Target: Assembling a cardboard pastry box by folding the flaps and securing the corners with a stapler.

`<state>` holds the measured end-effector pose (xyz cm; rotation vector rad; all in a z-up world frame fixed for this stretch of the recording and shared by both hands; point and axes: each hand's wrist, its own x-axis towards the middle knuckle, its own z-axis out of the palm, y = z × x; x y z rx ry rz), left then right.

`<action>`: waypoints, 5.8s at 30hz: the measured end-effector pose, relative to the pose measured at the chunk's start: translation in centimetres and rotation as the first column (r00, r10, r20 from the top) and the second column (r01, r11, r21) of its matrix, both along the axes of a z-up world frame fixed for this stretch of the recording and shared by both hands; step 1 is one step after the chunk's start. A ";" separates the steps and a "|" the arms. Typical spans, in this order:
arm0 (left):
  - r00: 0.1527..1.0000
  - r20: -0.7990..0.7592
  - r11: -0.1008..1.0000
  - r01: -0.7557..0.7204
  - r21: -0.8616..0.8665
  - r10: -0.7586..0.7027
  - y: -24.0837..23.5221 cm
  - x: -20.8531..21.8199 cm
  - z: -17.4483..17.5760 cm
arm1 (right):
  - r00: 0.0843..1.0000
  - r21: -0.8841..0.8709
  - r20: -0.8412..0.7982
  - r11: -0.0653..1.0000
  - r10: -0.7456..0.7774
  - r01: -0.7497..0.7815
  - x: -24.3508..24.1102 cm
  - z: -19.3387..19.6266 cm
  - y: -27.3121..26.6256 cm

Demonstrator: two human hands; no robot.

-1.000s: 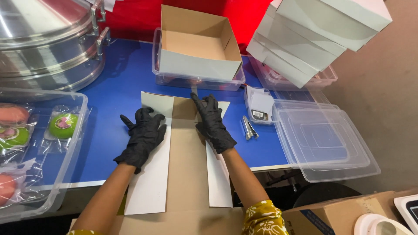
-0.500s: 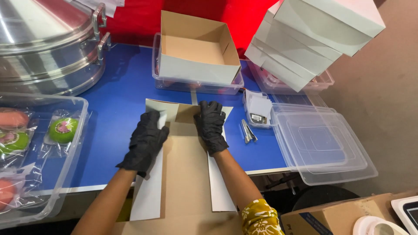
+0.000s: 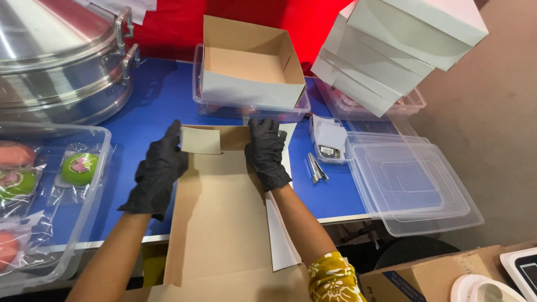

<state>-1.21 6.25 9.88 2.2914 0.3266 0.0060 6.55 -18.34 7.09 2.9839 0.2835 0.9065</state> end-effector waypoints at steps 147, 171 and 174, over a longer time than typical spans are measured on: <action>0.583 0.065 0.565 0.746 0.353 -0.810 -9.6 4.2 -9.2 | 0.706 0.169 -0.652 0.961 0.277 -0.221 9.0 -2.1 -11.8; 0.587 0.233 0.612 0.606 0.508 -0.775 -10.1 5.5 -13.7 | 0.619 0.308 -0.553 0.827 0.558 -0.470 -1.4 5.1 -2.2; 0.595 0.224 0.611 0.594 0.524 -0.772 -9.9 5.3 -14.1 | 0.589 0.118 -0.553 0.756 0.589 -0.644 -0.6 3.6 0.5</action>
